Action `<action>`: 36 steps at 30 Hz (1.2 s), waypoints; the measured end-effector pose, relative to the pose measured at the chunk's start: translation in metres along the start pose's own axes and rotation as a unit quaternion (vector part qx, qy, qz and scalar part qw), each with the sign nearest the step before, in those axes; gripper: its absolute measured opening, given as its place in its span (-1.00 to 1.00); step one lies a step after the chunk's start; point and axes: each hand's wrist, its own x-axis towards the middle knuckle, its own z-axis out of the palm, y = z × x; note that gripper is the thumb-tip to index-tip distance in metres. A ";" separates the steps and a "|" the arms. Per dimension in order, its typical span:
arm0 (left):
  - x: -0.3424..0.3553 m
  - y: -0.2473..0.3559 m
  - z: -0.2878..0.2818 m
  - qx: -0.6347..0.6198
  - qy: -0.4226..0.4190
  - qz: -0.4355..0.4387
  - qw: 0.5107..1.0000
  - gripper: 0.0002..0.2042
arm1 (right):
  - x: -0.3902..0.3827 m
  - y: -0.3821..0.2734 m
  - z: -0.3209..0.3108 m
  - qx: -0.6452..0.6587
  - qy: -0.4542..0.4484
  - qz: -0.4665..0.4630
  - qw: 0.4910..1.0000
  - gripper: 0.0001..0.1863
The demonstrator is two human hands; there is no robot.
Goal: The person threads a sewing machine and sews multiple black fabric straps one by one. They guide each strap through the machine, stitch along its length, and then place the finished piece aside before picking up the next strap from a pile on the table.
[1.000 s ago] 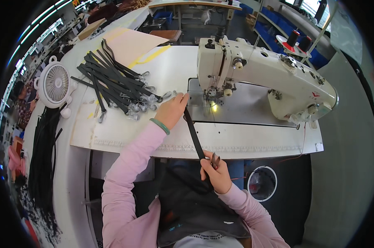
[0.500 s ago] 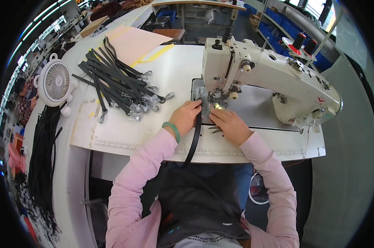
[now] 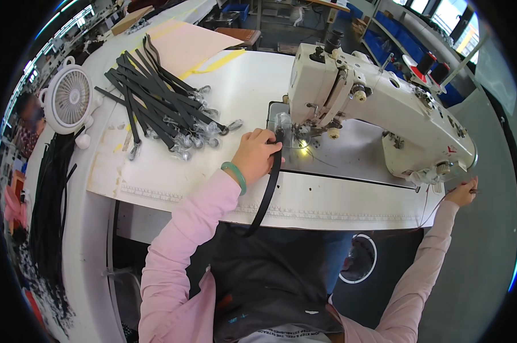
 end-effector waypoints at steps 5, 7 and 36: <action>0.002 -0.003 0.012 0.021 0.021 0.017 0.999 -0.73 | 0.084 0.077 0.004 -0.046 -0.121 0.170 0.977 -0.54; 0.009 0.000 0.018 0.025 0.037 0.025 0.999 -0.74 | 0.112 0.112 0.000 -0.039 -0.116 0.113 0.986 -0.50; 0.024 0.017 0.030 0.086 0.021 0.081 0.993 -0.70 | 0.257 0.099 0.044 -0.368 -0.393 -0.032 0.842 -0.35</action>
